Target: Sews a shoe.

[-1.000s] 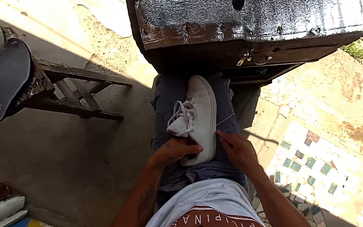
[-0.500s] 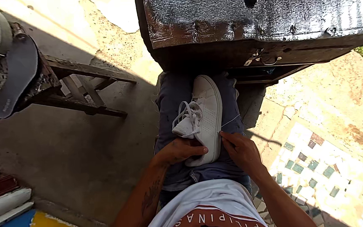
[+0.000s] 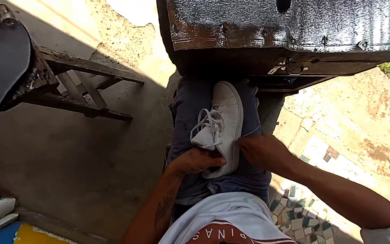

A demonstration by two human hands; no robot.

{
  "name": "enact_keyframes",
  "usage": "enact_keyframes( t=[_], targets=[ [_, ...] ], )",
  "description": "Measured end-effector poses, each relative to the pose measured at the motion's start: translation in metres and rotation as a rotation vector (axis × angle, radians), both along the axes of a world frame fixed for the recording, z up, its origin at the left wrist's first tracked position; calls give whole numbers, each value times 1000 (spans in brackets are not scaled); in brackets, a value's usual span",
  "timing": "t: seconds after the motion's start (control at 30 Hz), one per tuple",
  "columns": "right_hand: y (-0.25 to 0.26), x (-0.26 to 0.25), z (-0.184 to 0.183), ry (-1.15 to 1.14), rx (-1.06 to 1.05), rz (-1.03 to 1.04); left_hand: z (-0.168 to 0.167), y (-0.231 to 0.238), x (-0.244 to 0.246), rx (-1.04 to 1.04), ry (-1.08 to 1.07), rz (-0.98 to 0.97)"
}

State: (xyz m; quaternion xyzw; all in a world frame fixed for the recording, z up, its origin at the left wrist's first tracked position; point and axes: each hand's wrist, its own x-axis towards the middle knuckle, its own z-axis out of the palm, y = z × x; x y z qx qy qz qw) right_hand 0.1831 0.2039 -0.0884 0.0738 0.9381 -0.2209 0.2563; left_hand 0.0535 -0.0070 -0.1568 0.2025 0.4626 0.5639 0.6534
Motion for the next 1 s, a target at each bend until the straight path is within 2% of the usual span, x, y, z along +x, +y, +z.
enact_keyframes(
  t=[0.1, 0.23, 0.3, 0.33, 0.4, 0.47, 0.53, 0.57, 0.63, 0.7, 0.73, 0.8, 0.83, 0.87, 0.93, 1.0],
  targets=[
    [-12, -19, -3, -156, 24, 21, -2, 0, -2, -5, 30, -9],
    [-1, -24, -2, -166, -85, 14, 4, -10, 2, 20, 71, 18],
    [9, -21, -1, -148, -129, -17, 9, -30, 1, 14, 183, 112],
    [13, -18, -1, -150, -140, -28, 11, -53, -4, -51, 329, 173],
    [16, -9, -3, -110, -156, -66, 14, -128, -27, -286, 700, 245],
    [16, -2, -7, -65, -144, -97, 18, -210, -55, -714, 1054, 174],
    [15, -1, -7, -51, -136, -111, 33, -240, -64, -1071, 1102, 71],
    [15, -4, -8, -52, -132, -121, 44, -227, -64, -1103, 1112, 46],
    [12, -7, -6, -82, -121, -120, 63, -164, -42, -886, 1169, 67],
    [9, -13, -2, -119, -100, -89, 63, -88, -9, -617, 1221, 21],
    [9, -16, 1, -137, -80, -69, 59, -53, 6, -560, 1273, -31],
    [6, -11, 5, -170, -36, -42, 51, -11, 31, -581, 1322, -133],
    [5, -9, 9, -173, -7, -28, 47, -7, 38, -567, 1376, -101],
    [7, -12, 15, -160, 27, -13, 42, -11, 38, -485, 1456, 25],
    [11, -14, 24, -76, 72, 18, 43, -36, 29, -208, 1533, 218],
    [13, -18, 32, 17, 78, 77, 52, -59, 17, 115, 1310, 254]
  ],
)
